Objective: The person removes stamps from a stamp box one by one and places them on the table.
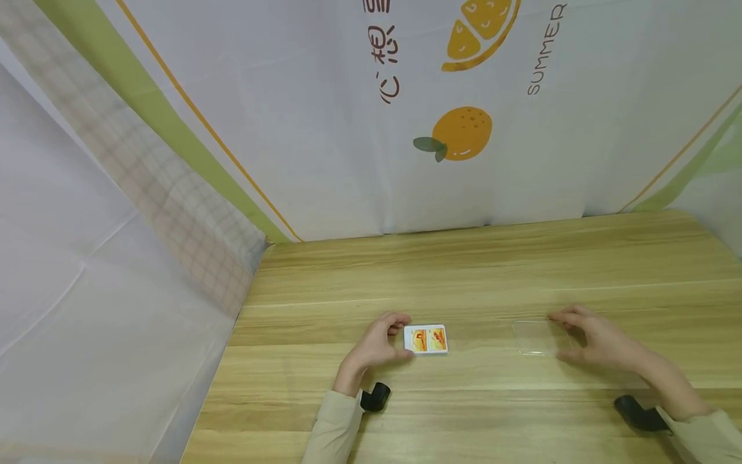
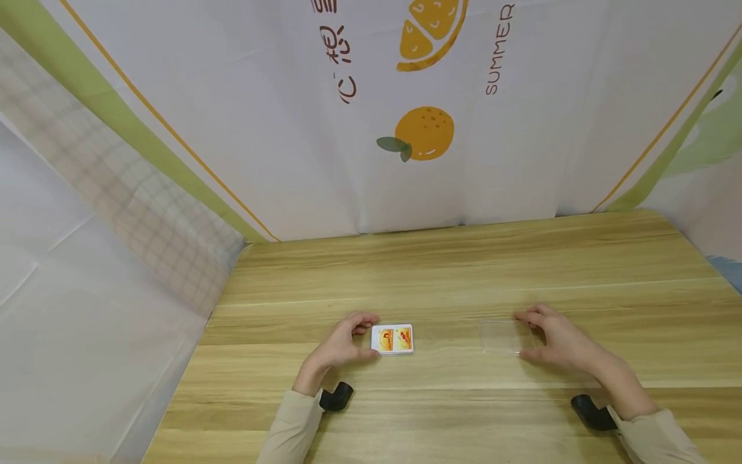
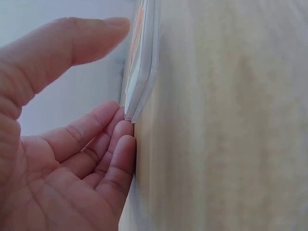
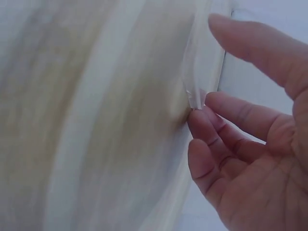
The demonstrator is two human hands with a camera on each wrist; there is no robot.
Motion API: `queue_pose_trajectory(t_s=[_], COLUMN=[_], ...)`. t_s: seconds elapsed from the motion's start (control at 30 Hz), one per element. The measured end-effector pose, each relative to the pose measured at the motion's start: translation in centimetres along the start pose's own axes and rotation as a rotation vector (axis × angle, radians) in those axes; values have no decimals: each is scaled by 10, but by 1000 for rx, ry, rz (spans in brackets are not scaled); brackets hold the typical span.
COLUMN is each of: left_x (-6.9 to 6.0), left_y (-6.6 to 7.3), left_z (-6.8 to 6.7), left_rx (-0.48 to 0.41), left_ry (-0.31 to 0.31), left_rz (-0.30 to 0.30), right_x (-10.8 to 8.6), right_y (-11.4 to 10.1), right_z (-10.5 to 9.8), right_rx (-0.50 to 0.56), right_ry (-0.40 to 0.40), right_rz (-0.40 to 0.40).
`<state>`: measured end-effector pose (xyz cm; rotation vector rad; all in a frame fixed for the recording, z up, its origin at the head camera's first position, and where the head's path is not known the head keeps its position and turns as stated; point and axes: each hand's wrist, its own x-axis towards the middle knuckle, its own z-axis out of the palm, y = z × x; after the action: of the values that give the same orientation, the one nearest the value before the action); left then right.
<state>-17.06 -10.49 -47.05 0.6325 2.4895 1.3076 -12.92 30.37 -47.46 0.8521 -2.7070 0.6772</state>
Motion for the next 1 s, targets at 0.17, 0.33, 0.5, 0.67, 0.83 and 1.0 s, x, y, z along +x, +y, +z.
queue_pose_trajectory(t_s=[0.17, 0.33, 0.5, 0.67, 0.83, 1.0], left_x=[0, 0, 0, -1, -1, -1], left_y=[1, 1, 3, 4, 2, 2], left_z=[-1, -1, -2, -2, -1, -1], left_rx=[-3, -1, -6, -8, -7, -8], left_ry=[-1, -2, -2, -2, 0, 2], left_rz=[5, 11, 7, 3, 6, 2], right_x=[3, 7, 11, 16, 21, 25], right_y=[0, 0, -1, -5, -9, -13], right_z=[-1, -2, -5, -7, -9, -9], right_rx=[-5, -14, -9, -13, 14, 49], right_ry=[34, 57, 74, 65, 1, -11], right_rz=[-40, -68, -65, -43, 15, 39])
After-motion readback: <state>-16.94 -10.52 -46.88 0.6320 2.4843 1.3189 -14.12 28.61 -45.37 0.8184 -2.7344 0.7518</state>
